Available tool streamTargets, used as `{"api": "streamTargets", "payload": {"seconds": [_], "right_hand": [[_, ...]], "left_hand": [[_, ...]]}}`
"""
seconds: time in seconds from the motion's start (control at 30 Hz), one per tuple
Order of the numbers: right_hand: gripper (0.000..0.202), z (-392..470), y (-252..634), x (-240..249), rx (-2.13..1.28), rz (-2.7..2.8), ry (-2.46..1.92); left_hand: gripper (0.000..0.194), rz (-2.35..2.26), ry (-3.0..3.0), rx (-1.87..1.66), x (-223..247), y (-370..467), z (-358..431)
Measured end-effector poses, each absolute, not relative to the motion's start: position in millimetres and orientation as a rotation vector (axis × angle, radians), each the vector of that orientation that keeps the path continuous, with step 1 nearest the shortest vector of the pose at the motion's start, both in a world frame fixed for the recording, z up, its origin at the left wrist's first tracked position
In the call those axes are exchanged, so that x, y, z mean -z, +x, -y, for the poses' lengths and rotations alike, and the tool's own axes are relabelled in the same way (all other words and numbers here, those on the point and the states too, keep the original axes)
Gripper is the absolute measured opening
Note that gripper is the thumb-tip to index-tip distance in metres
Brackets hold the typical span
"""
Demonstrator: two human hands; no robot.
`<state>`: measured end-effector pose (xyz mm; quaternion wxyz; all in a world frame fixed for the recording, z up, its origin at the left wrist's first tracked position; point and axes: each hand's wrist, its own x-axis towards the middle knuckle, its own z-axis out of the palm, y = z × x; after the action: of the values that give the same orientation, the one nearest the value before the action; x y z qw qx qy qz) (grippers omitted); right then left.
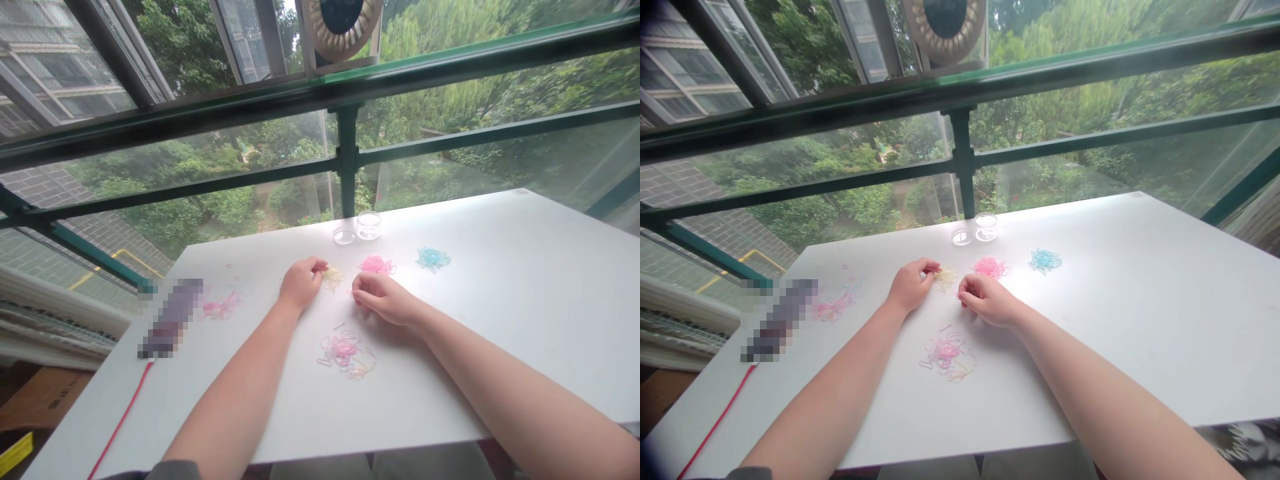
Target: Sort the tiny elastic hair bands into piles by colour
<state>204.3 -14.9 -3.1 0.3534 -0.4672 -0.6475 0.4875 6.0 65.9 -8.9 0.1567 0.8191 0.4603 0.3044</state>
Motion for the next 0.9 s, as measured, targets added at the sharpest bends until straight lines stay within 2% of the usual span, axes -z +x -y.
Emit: {"api": "streamTargets", "payload": {"seconds": [0.23, 0.43, 0.9], "right_hand": [[0.012, 14.0, 204.6, 3.8, -1.237, 1.680, -1.190], [0.012, 14.3, 204.2, 4.8, -1.248, 1.679, -1.182], [0.008, 12.8, 203.0, 7.5, -1.234, 1.676, -1.178]], "left_hand": [[0.034, -1.230, 2.328, -0.904, 7.9, 5.1, -63.2], [0.033, -1.163, 2.291, -0.955, 7.3, 5.9, -61.0], [0.033, -1.171, 2.559, -0.798, 14.5, 9.8, -66.4]]}}
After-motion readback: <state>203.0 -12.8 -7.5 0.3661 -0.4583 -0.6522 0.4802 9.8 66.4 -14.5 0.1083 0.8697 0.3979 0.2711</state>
